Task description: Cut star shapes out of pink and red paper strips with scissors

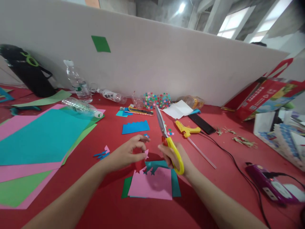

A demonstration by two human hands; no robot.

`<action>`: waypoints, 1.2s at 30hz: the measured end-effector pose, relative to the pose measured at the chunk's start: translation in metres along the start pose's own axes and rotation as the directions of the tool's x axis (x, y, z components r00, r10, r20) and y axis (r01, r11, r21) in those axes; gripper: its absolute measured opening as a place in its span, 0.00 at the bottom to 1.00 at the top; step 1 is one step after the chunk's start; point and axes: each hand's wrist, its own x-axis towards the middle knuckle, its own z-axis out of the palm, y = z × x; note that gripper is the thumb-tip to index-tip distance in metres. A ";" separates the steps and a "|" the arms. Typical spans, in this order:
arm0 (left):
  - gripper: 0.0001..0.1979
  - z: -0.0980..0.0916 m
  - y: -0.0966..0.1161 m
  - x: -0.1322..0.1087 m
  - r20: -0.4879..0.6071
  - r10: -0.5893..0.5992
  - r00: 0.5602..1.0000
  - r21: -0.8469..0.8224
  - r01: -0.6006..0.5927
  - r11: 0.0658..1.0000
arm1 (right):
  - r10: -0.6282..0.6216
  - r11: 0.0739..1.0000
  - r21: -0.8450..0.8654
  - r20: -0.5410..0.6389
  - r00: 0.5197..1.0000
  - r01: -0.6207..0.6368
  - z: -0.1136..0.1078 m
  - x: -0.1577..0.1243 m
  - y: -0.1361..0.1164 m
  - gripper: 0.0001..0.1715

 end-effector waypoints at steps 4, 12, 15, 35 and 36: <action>0.04 0.010 0.001 -0.001 0.086 0.062 0.994 0.027 -0.065 0.998 | 0.101 0.995 -0.029 0.145 0.984 -0.098 0.005 -0.003 0.003 0.10; 0.03 0.013 0.012 0.001 0.072 -0.024 0.997 -0.058 0.029 0.998 | 0.035 0.999 -0.038 -0.006 0.999 -0.035 0.008 -0.005 0.011 0.03; 0.05 0.015 0.009 0.004 0.047 -0.095 0.994 -0.162 0.101 0.982 | -0.002 1.000 0.018 -0.091 0.996 0.003 0.009 -0.007 0.006 0.04; 0.05 0.015 0.016 0.008 -0.185 -0.267 0.946 -0.609 0.103 0.787 | -0.092 0.995 0.045 0.115 0.989 0.087 -0.001 -0.007 0.012 0.20; 0.05 0.011 0.016 0.008 -0.246 -0.275 0.929 -0.625 0.065 0.778 | -0.096 0.995 0.017 0.149 0.984 0.094 -0.004 -0.007 0.012 0.21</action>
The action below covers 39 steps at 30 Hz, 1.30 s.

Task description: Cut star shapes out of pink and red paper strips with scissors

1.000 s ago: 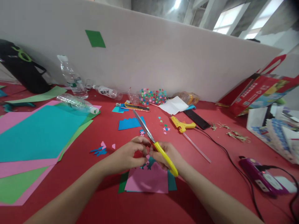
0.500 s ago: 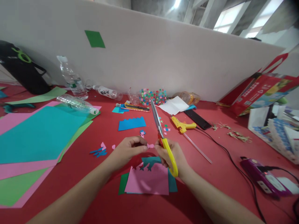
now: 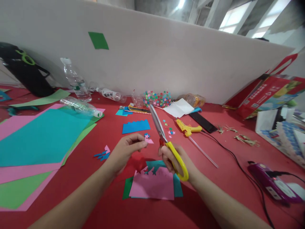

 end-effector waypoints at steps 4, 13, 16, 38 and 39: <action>0.03 -0.012 0.008 0.005 -0.210 0.137 0.968 -0.086 -0.157 0.984 | 0.042 0.978 -0.210 0.131 0.990 -0.014 -0.007 -0.001 -0.001 0.23; 0.02 -0.023 0.008 0.006 -0.284 0.254 0.925 -0.028 -0.273 0.962 | 0.083 0.925 -0.379 0.219 0.972 0.006 -0.002 -0.006 -0.004 0.29; 0.02 -0.023 0.007 0.005 -0.218 0.288 0.933 0.061 -0.282 0.958 | 0.079 0.933 -0.359 0.216 0.973 0.004 -0.002 -0.006 -0.006 0.32; 0.03 -0.020 0.011 0.003 -0.225 0.240 0.944 0.028 -0.240 0.970 | 0.118 0.946 -0.321 0.200 0.973 -0.049 0.003 -0.008 -0.008 0.29; 0.04 -0.020 0.011 0.003 -0.227 0.237 0.945 0.027 -0.237 0.971 | 0.110 0.949 -0.313 0.195 0.975 -0.044 0.004 -0.009 -0.008 0.29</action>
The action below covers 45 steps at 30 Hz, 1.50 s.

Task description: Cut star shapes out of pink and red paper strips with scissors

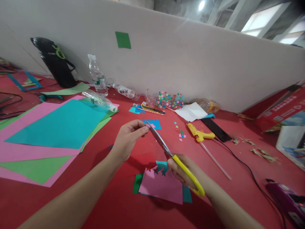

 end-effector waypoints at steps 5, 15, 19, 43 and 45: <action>0.04 0.000 0.002 -0.001 -0.003 -0.002 1.000 0.010 0.002 1.000 | 0.018 1.000 -0.005 0.005 1.000 -0.018 0.000 0.000 0.002 0.28; 0.05 0.000 0.003 0.001 0.011 -0.010 1.000 0.020 0.010 1.000 | -0.002 0.999 -0.033 0.028 1.000 0.003 -0.003 0.002 0.005 0.27; 0.03 -0.003 0.002 0.002 0.022 -0.010 1.000 0.034 0.009 0.999 | 0.005 0.999 -0.050 0.036 0.999 -0.003 -0.004 0.002 0.004 0.28; 0.05 -0.007 0.006 0.003 0.015 0.063 0.998 0.137 -0.064 0.988 | 0.029 1.000 0.007 0.038 0.999 -0.029 -0.005 0.005 0.006 0.32; 0.04 -0.007 0.004 0.003 0.005 0.073 0.997 0.133 -0.073 0.988 | 0.041 0.999 0.016 0.030 0.999 -0.042 -0.004 0.004 0.006 0.32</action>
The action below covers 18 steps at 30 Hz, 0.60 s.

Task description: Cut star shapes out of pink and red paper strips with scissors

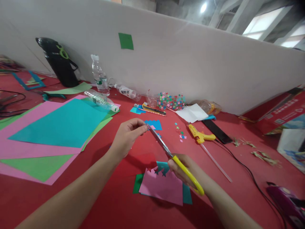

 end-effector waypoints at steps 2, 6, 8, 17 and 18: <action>0.04 0.001 -0.002 0.000 -0.002 0.007 1.000 -0.020 -0.007 1.000 | 0.007 1.000 0.016 -0.015 1.000 -0.007 0.002 -0.001 0.000 0.31; 0.02 0.005 -0.003 -0.003 -0.016 0.004 1.000 -0.088 -0.005 0.996 | 0.005 0.995 0.097 0.000 1.000 -0.005 0.005 -0.003 -0.001 0.32; 0.02 0.006 -0.003 -0.004 -0.025 -0.003 1.000 -0.105 0.000 0.995 | -0.003 0.992 0.128 0.021 1.000 0.001 0.005 -0.004 -0.002 0.33; 0.05 0.009 -0.006 -0.006 0.003 0.015 1.000 -0.112 -0.014 0.994 | 0.054 0.980 0.191 0.027 0.998 -0.059 0.009 -0.005 -0.009 0.31; 0.06 0.009 -0.007 -0.006 0.010 0.022 1.000 -0.114 -0.021 0.993 | 0.064 0.978 0.200 0.022 0.998 -0.067 0.010 -0.005 -0.008 0.31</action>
